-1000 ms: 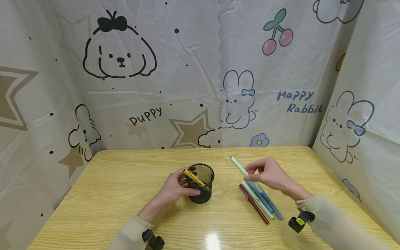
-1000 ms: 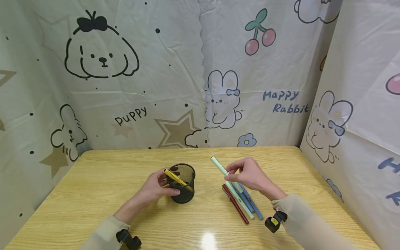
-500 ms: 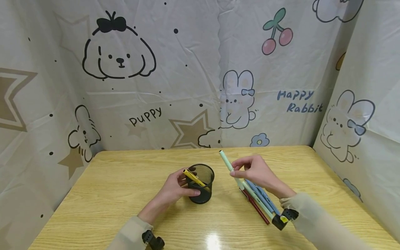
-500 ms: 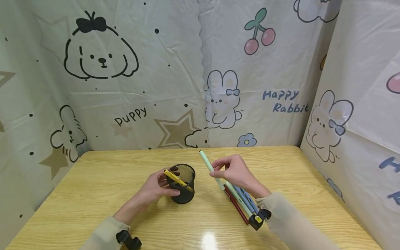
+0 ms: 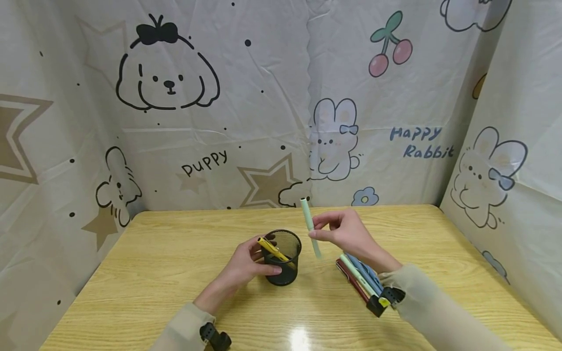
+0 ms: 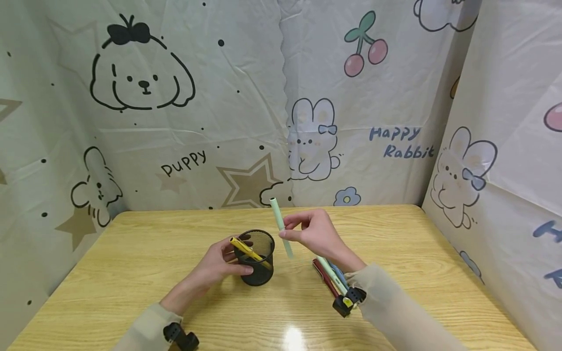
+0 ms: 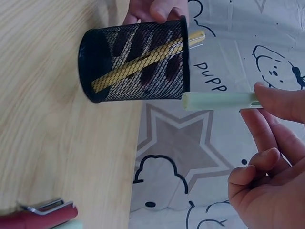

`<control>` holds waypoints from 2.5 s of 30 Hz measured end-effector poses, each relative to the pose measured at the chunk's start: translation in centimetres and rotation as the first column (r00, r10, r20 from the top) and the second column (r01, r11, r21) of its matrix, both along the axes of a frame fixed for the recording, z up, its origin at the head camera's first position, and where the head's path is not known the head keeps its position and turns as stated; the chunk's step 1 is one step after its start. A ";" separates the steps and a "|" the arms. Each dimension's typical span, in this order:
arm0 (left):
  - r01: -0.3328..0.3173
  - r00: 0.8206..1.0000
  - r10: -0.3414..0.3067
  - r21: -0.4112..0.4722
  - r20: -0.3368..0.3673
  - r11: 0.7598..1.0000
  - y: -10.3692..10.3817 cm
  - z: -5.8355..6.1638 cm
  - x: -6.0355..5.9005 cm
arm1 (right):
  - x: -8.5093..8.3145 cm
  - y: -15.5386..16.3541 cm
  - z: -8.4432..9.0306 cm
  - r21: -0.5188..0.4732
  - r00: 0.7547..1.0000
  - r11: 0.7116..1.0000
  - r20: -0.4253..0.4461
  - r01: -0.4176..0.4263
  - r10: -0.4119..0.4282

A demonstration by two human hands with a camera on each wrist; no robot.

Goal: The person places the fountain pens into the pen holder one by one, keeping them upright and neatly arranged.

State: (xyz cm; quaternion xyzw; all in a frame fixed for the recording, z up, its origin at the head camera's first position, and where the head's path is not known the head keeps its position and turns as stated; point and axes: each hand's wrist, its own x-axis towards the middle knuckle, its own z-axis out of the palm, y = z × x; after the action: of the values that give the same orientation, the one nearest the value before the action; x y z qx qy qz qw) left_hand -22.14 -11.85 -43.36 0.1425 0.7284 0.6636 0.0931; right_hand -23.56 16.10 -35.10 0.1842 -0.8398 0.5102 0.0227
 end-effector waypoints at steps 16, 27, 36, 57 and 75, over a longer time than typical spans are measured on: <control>0.016 1.000 -0.016 0.016 -0.005 1.000 -0.2 -0.1 0.0 | -0.7 -3.1 1.0 -0.071 0.997 0.997 -0.068 -0.037 0.032; 0.012 1.000 -0.012 0.003 -0.008 1.000 -0.1 -0.1 0.0 | -1.8 -4.7 -0.8 -0.082 0.992 0.995 -0.114 -0.055 0.046; 0.012 1.000 -0.012 0.000 -0.013 1.000 -0.1 0.0 0.0 | -2.1 -5.3 -1.9 -0.057 0.993 0.998 -0.118 -0.028 0.021; 0.019 1.000 -0.019 -0.017 -0.008 1.000 -0.2 0.2 0.0 | -2.4 -5.4 -3.6 -0.006 0.992 0.999 -0.116 -0.045 0.044; 0.013 1.000 -0.012 -0.015 0.012 1.000 0.0 0.2 0.1 | -2.4 -5.6 -4.5 0.051 0.988 0.999 -0.154 -0.020 0.027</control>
State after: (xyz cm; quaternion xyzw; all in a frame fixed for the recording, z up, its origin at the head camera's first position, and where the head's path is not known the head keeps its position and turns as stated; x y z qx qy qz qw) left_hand -22.08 -11.90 -43.19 0.1425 0.7319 0.6584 0.1025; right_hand -26.00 10.50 -39.62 0.2335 -0.8456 0.4738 0.0770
